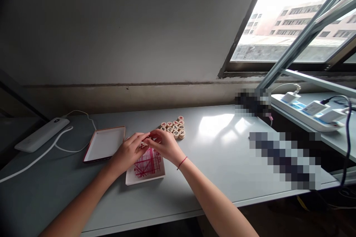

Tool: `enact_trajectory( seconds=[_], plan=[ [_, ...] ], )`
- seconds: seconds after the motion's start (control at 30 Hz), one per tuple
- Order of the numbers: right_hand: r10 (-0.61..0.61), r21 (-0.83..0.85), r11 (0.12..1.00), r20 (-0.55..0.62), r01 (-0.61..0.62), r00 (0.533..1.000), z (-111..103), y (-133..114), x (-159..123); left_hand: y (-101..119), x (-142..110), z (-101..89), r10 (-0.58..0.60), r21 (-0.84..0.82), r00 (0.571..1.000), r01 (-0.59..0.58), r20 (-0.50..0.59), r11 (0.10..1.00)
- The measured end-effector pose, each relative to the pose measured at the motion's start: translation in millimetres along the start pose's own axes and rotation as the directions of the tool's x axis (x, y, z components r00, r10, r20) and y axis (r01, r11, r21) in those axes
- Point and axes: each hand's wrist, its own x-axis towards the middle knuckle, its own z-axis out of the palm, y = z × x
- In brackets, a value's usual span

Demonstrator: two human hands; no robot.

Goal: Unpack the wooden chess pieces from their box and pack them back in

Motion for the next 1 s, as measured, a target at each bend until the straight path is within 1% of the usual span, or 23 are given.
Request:
enact_trajectory(
  seconds=[0.07,0.13,0.23,0.27,0.33,0.43,0.53,0.63,0.9,1.0],
  plan=[
    [0.023,0.007,1.000,-0.024,-0.023,0.999,-5.6,1.6,-0.1,2.0,0.4,0.2,-0.028,0.017,0.999,0.028,-0.015,0.999],
    [0.041,0.049,0.998,-0.063,-0.038,0.997,-11.9,2.7,0.3,4.3,0.8,0.6,-0.048,0.036,0.999,0.049,-0.012,0.998],
    [0.042,0.077,0.996,-0.104,-0.034,0.994,-17.7,3.1,0.5,5.7,1.0,2.2,-0.055,0.071,0.997,0.051,0.055,0.996],
    [0.036,0.059,0.998,-0.104,-0.030,0.994,-18.0,2.9,0.1,5.4,1.0,3.1,-0.057,0.087,0.995,0.050,0.078,0.995],
    [-0.002,-0.033,0.999,-0.089,-0.001,0.996,-16.3,2.0,-2.1,3.5,0.7,4.7,-0.064,0.121,0.992,0.051,0.111,0.991],
    [-0.108,-0.208,0.973,-0.044,0.096,0.993,-11.0,-0.2,-7.5,-0.9,0.1,5.5,-0.079,0.164,0.989,0.057,0.125,0.985],
    [-0.174,-0.269,0.947,0.030,0.176,0.984,-6.3,-2.1,-12.0,-4.1,-0.4,3.4,-0.079,0.190,0.988,0.053,0.133,0.980],
    [-0.193,-0.293,0.933,0.081,0.209,0.978,-4.1,-1.7,-12.8,-4.1,-0.3,0.9,-0.065,0.206,0.988,0.034,0.142,0.978],
    [-0.208,-0.411,0.883,0.092,0.227,0.974,-3.5,2.8,-10.6,-4.4,-0.4,2.9,-0.021,0.199,0.991,-0.006,0.135,0.980],
    [-0.212,-0.525,0.820,0.088,0.227,0.973,-1.4,0.1,-11.0,-7.5,-1.3,3.8,-0.047,0.222,0.994,0.024,0.102,0.975]
  ],
)
